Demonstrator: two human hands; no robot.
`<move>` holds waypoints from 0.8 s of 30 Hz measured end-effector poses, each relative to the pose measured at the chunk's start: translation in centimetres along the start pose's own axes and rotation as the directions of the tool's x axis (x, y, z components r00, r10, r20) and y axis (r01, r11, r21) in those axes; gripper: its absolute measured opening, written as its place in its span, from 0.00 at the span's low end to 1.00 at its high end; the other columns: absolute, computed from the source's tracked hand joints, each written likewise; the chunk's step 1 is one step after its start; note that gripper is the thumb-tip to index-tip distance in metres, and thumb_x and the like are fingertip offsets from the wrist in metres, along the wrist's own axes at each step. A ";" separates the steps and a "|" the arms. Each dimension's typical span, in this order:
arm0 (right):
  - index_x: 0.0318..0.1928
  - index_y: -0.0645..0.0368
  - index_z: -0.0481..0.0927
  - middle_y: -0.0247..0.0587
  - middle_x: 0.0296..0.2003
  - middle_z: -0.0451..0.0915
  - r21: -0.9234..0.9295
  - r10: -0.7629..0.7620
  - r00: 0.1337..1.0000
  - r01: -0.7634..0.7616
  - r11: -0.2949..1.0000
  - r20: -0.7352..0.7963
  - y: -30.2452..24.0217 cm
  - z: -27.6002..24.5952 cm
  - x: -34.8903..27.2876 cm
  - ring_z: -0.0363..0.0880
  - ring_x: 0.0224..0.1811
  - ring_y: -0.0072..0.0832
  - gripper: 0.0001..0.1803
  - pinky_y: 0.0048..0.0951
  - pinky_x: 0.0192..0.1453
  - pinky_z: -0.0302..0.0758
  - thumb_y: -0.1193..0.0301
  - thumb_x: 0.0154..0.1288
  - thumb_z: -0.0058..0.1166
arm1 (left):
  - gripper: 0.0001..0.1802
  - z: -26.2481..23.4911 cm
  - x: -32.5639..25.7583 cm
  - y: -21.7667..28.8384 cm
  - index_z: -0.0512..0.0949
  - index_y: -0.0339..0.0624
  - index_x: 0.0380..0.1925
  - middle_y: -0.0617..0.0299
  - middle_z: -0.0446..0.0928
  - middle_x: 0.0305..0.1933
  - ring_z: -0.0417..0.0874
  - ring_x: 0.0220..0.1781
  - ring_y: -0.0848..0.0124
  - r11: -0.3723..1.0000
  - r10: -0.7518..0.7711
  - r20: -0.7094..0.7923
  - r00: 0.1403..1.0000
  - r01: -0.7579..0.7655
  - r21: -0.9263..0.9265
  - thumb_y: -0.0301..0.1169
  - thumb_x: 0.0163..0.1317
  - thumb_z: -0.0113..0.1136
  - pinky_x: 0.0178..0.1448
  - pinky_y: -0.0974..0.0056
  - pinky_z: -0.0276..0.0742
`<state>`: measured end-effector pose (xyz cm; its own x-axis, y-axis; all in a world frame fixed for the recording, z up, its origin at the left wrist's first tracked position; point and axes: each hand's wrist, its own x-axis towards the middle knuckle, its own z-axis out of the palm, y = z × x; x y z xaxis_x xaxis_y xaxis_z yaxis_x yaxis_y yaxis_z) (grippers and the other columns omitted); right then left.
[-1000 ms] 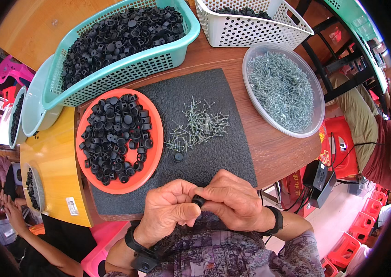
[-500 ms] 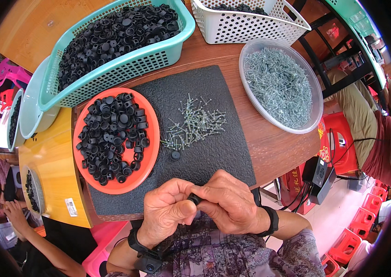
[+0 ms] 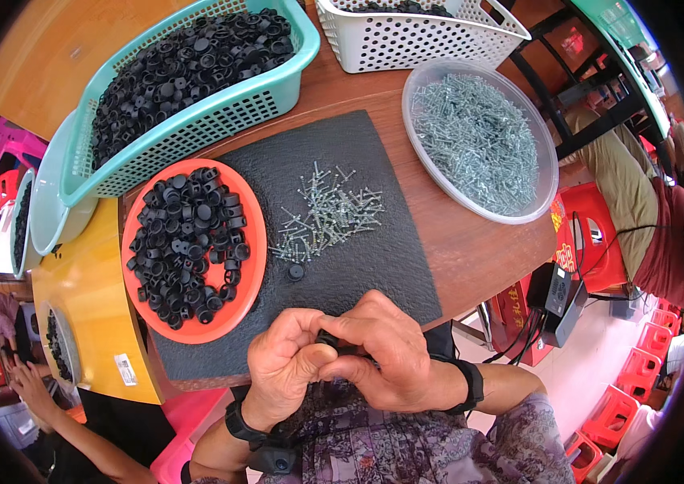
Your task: Assembling small black plastic caps and grey pins by hand at a manufacturing workstation.
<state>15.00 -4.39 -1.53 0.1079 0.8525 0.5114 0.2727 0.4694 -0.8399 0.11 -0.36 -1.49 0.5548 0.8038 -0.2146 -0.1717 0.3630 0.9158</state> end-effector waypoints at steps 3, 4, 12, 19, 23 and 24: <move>0.46 0.71 0.73 0.43 0.26 0.73 -0.058 -0.052 0.998 0.051 0.997 -0.017 0.3 0.3 -0.4 0.70 0.25 0.37 0.25 0.34 0.29 0.66 0.75 0.46 0.64 | 0.18 0.1 0.1 0.0 0.72 0.31 0.41 0.65 0.75 0.32 0.71 0.28 0.85 0.999 0.045 0.027 0.999 -0.045 -0.009 0.35 0.60 0.62 0.27 0.80 0.66; 0.47 0.72 0.73 0.44 0.26 0.72 -0.086 -0.071 0.997 0.070 0.994 -0.005 0.3 0.3 -0.5 0.69 0.25 0.38 0.26 0.34 0.29 0.66 0.75 0.45 0.64 | 0.17 0.2 0.1 0.1 0.72 0.31 0.41 0.65 0.75 0.32 0.71 0.28 0.85 0.999 0.035 0.018 0.999 -0.034 -0.026 0.34 0.60 0.62 0.27 0.80 0.66; 0.47 0.71 0.73 0.41 0.27 0.71 -0.069 -0.105 0.984 0.115 0.991 0.144 0.7 -1.9 0.2 0.68 0.25 0.35 0.28 0.32 0.27 0.67 0.75 0.42 0.66 | 0.16 0.1 0.5 1.2 0.73 0.31 0.40 0.63 0.76 0.28 0.71 0.24 0.83 0.982 -0.123 0.059 0.991 0.130 -0.136 0.29 0.57 0.65 0.24 0.79 0.64; 0.37 0.69 0.77 0.39 0.23 0.70 -0.148 -0.126 0.957 0.169 0.975 0.262 0.1 -3.1 2.0 0.69 0.23 0.33 0.18 0.31 0.23 0.67 0.77 0.42 0.66 | 0.16 0.3 0.0 2.6 0.74 0.31 0.41 0.64 0.75 0.24 0.72 0.22 0.81 0.941 -0.287 0.130 0.949 0.305 -0.146 0.34 0.61 0.61 0.23 0.78 0.63; 0.31 0.66 0.78 0.41 0.21 0.72 -0.237 -0.011 0.961 0.079 0.968 0.276 -0.3 -5.2 4.1 0.72 0.22 0.34 0.12 0.32 0.24 0.68 0.78 0.44 0.65 | 0.17 0.1 -1.1 2.9 0.74 0.31 0.45 0.61 0.77 0.25 0.73 0.22 0.80 0.971 -0.209 0.071 0.975 0.198 0.135 0.36 0.66 0.55 0.24 0.76 0.65; 0.30 0.65 0.78 0.40 0.21 0.73 -0.280 0.038 0.970 0.032 0.959 0.241 -0.4 -5.8 4.8 0.72 0.22 0.32 0.10 0.31 0.24 0.68 0.77 0.45 0.64 | 0.15 -0.1 -1.5 3.0 0.74 0.32 0.46 0.63 0.76 0.25 0.74 0.24 0.80 0.980 -0.153 0.048 0.987 0.146 0.138 0.32 0.66 0.55 0.26 0.76 0.66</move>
<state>21.00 -1.85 2.28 -0.1157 0.9001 0.4201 0.5332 0.4131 -0.7383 -1.31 -0.43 1.59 0.6127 0.7153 -0.3361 0.0251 0.4075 0.9129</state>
